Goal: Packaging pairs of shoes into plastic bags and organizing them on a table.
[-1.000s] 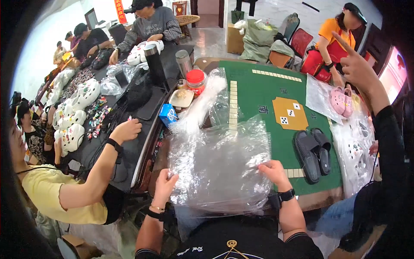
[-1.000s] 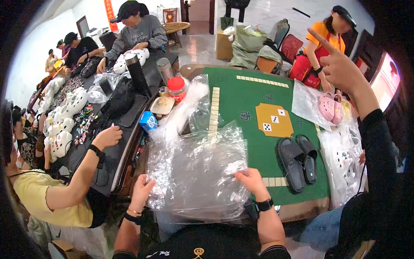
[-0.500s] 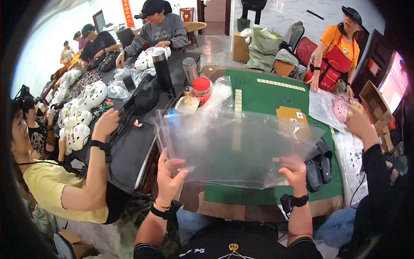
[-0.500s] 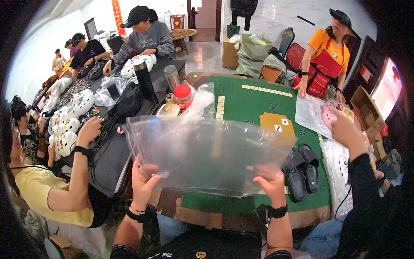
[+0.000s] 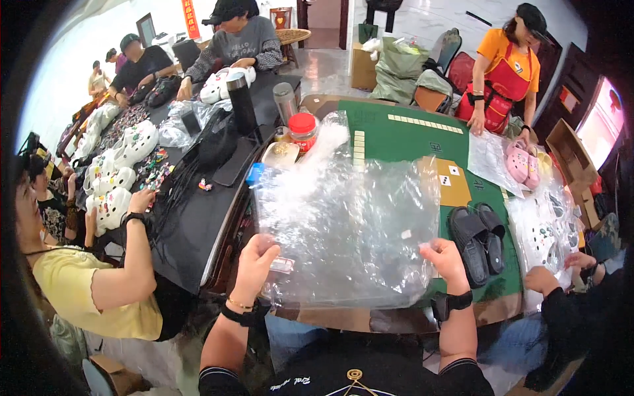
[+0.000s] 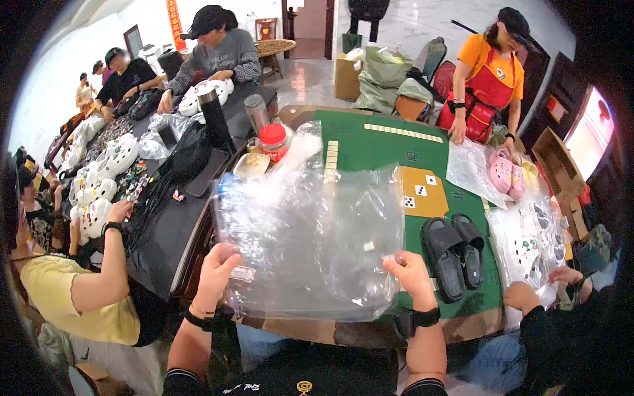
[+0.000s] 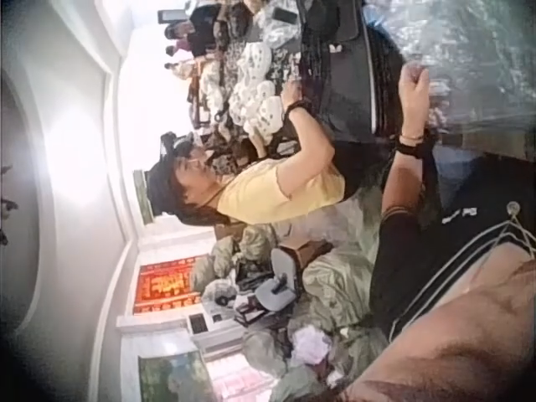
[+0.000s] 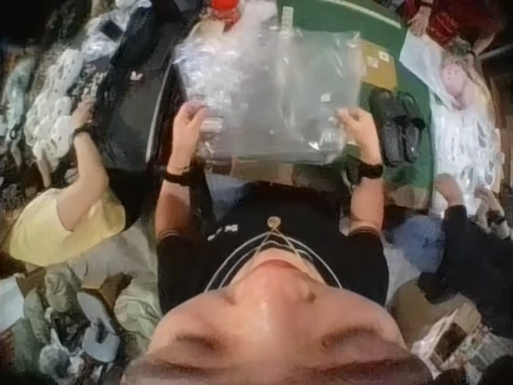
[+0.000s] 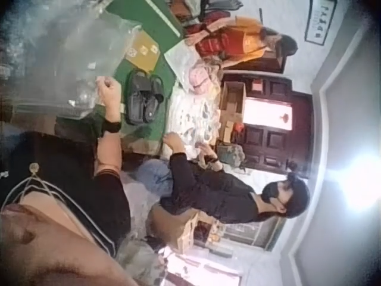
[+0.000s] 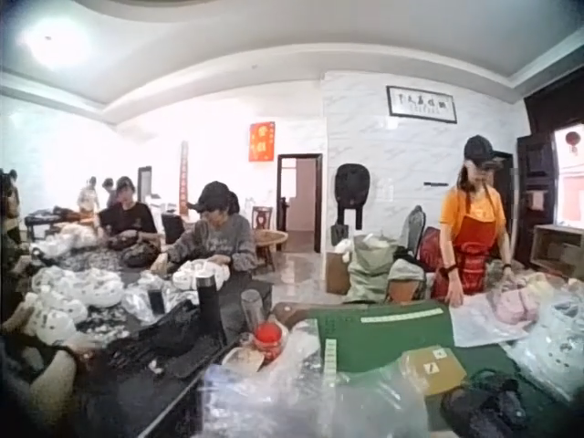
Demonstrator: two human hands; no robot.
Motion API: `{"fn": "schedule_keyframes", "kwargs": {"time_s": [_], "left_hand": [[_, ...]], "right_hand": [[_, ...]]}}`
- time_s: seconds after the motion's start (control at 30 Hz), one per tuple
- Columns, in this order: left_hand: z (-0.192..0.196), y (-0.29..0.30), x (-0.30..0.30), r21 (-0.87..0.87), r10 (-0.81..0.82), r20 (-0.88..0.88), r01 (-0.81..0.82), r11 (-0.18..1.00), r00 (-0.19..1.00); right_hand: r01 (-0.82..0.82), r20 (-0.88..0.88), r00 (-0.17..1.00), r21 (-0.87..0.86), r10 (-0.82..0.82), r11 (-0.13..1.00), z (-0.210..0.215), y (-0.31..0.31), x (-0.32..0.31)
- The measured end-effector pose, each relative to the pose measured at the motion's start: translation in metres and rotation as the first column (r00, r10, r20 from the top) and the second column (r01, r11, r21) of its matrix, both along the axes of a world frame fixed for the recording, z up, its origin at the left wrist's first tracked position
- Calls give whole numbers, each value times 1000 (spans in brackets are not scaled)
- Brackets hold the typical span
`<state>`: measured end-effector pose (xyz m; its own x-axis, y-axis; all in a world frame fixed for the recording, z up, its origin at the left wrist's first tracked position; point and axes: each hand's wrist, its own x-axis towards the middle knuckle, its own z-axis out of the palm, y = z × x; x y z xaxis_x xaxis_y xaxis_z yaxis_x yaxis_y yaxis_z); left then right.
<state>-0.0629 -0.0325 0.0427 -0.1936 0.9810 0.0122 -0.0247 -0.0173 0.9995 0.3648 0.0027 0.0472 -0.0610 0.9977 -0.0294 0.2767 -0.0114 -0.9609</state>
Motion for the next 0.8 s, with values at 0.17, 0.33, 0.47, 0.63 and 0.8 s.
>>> {"fn": "schedule_keyframes", "kwargs": {"time_s": [0.17, 0.33, 0.47, 0.63, 0.8], "left_hand": [[-44, 1, -2, -255, -80, -422, -33, 966, 903], [-59, -11, -8, -238, -135, -556, -1, 971, 820], [-49, -2, -7, -169, -87, -529, -4, 986, 844], [-60, 1, -5, -192, -134, -669, 4, 981, 731], [-39, -16, 10, 91, 91, -831, -28, 995, 549]], "right_hand": [[43, 230, 973, -157, -6, 987, -75, -9, 7], [76, 593, 805, -112, 5, 991, -80, -8, -6], [99, 434, 901, -178, -12, 979, -66, -3, -9], [121, 656, 753, -65, -49, 991, -53, -10, -4], [144, 598, 773, 160, -212, 977, 7, -8, 1]]}}
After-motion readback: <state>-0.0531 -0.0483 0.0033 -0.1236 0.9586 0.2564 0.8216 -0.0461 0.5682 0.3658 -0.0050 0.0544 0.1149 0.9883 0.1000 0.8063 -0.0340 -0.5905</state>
